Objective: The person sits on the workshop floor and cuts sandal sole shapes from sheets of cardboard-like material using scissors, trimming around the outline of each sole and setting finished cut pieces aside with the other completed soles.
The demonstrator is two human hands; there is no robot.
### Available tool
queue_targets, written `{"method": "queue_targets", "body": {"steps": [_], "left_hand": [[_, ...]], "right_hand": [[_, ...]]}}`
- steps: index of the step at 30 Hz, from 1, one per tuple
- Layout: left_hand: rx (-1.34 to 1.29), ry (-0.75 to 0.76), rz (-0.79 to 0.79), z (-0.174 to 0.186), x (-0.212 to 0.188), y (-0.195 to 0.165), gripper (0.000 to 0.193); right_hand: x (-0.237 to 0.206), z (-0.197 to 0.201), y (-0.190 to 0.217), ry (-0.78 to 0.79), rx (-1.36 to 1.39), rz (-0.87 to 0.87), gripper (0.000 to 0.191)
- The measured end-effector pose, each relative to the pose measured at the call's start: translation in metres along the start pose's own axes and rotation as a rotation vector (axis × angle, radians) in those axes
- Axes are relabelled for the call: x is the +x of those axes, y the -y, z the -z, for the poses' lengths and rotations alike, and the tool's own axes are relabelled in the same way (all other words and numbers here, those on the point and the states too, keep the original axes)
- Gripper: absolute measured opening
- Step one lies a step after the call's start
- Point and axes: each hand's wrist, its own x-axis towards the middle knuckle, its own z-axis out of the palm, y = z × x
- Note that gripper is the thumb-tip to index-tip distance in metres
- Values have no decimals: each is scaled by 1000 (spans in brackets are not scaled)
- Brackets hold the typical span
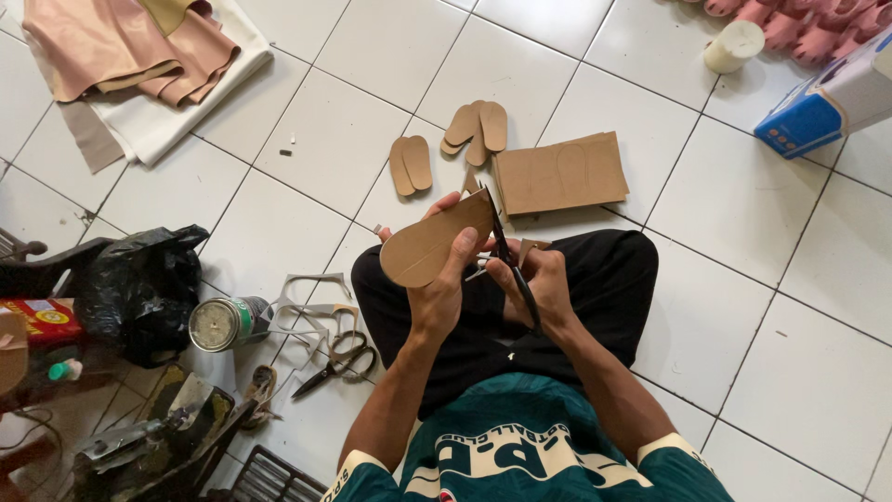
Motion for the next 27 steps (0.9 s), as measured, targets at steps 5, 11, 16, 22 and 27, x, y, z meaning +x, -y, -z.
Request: {"method": "queue_targets", "body": {"steps": [5,11,16,22,27], "left_hand": [[-110,-36,102,4,5,5,51],[-201,-198,36,-2,10,22,46],[-206,-224,52,3,15,22,45],[-139,-205,22,0,6,11,45],[37,-200,-23,-4,4,6,44]], "right_hand": [[0,-3,-3,-22,-4,6,39],[8,-9,-5,-15,-15,-33,48],[9,-7,-14,60,66,147,66],[6,-8,-22,46,-50,16,59],[6,-9,-19,29,45,-4,60]]}}
